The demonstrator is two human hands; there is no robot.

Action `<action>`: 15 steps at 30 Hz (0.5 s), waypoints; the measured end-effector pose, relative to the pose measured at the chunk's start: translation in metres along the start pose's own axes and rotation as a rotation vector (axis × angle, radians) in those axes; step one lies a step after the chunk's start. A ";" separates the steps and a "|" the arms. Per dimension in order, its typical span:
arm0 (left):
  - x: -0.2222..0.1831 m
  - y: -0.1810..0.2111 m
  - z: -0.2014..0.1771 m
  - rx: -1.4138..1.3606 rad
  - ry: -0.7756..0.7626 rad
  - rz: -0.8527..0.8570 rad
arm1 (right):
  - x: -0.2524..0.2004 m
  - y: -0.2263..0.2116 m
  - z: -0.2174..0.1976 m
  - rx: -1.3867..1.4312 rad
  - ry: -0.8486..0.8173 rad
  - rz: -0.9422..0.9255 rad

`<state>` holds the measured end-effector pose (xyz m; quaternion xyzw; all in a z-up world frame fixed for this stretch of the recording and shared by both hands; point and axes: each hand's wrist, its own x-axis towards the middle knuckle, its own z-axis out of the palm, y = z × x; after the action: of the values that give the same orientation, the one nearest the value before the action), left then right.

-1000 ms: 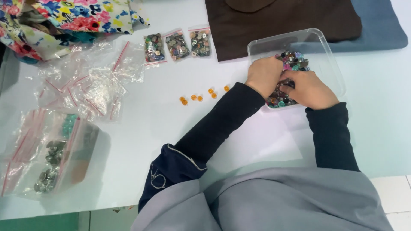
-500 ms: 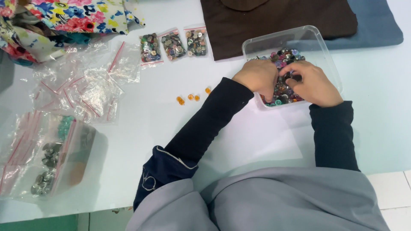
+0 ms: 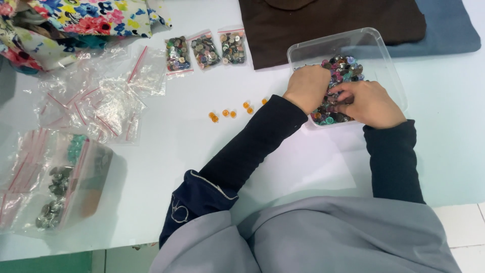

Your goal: Sorting purple and pink buttons from a mixed container and placing them into small resealable plastic bags.

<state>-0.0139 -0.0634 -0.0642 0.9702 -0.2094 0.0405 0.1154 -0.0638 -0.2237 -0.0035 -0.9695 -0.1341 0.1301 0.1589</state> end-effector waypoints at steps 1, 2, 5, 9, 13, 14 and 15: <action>0.000 -0.001 -0.001 0.000 -0.001 0.000 | 0.000 0.001 0.001 0.001 -0.001 0.000; -0.001 -0.002 -0.002 -0.018 0.019 0.012 | 0.001 0.003 0.002 0.035 -0.011 -0.005; -0.002 -0.008 -0.009 -0.074 0.027 0.037 | 0.000 0.000 0.001 0.092 -0.024 0.011; -0.006 -0.016 -0.036 -0.260 -0.024 0.111 | -0.021 -0.040 -0.026 0.243 -0.024 0.095; -0.011 -0.028 -0.061 -0.588 -0.012 0.152 | -0.030 -0.036 -0.038 0.464 0.015 -0.003; -0.011 -0.032 -0.063 -0.652 -0.017 0.170 | -0.029 -0.032 -0.038 0.515 0.024 -0.047; -0.011 -0.035 -0.064 -0.717 -0.023 0.188 | -0.029 -0.028 -0.039 0.566 0.033 -0.090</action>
<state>-0.0112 -0.0124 -0.0103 0.8450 -0.2997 -0.0357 0.4415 -0.0854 -0.2178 0.0477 -0.8816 -0.1326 0.1392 0.4311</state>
